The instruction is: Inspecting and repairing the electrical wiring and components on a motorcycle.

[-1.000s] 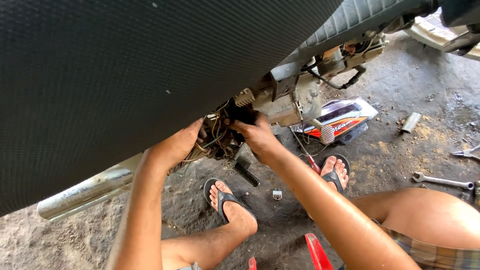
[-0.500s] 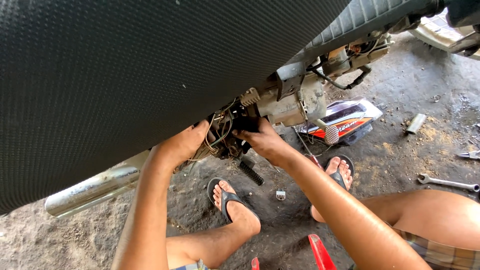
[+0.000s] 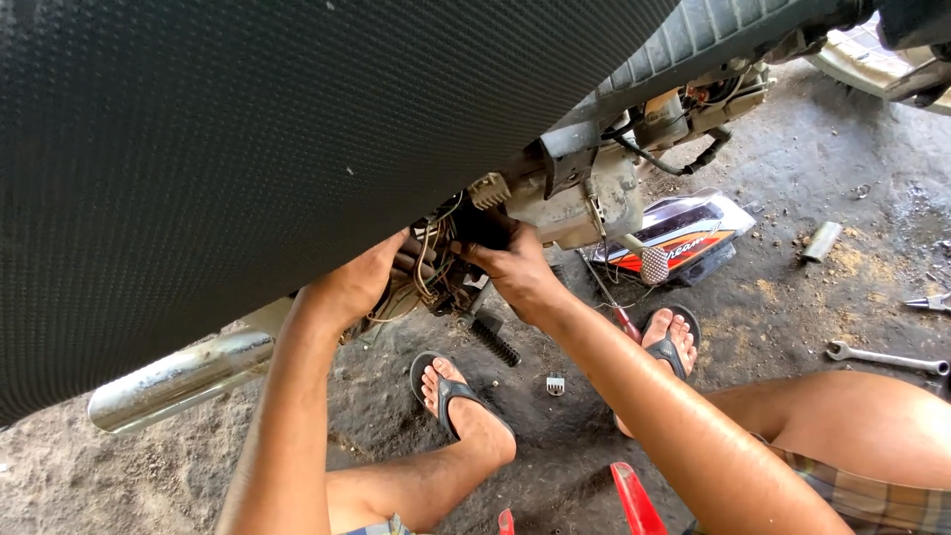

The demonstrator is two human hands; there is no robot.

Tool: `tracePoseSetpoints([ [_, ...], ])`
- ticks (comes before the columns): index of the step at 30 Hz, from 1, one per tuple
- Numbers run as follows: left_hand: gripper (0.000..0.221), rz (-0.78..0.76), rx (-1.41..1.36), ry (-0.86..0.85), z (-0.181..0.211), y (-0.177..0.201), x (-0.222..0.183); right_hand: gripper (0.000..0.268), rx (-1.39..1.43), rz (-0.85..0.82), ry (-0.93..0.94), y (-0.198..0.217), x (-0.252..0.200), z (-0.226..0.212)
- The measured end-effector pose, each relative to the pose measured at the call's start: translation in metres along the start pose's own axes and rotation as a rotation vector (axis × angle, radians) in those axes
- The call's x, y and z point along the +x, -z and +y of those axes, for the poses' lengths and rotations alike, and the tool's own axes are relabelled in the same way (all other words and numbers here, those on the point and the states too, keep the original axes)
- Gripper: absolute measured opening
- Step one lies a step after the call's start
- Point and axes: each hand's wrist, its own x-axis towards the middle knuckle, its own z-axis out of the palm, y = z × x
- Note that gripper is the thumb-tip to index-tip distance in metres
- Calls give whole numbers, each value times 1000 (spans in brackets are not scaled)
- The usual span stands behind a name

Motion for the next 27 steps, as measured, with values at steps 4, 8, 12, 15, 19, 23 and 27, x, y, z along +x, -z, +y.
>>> tracePoseSetpoints([
  [4, 32, 57, 111, 95, 11, -2, -8, 31, -63, 54, -49, -1, 0, 0],
  [8, 41, 184, 546, -185, 6, 0, -8, 28, -52, 51, 6, -4, -2, -3],
  [12, 40, 180, 578, -381, -1, 0, -7, 27, -12, 65, 67, -7, -5, -2],
  [15, 35, 127, 454, -181, 11, 3, -11, 27, 38, 34, 100, -11, -7, -8],
  [19, 35, 135, 351, -177, 6, 2, -11, 25, -124, 92, 13, -10, -6, -14],
  [23, 40, 165, 535, -363, 9, -2, -11, 18, -106, 115, 22, -2, -3, -5],
  [27, 46, 251, 624, -583, 0, -1, -9, 21, -509, 93, 123, 1, -7, -11],
])
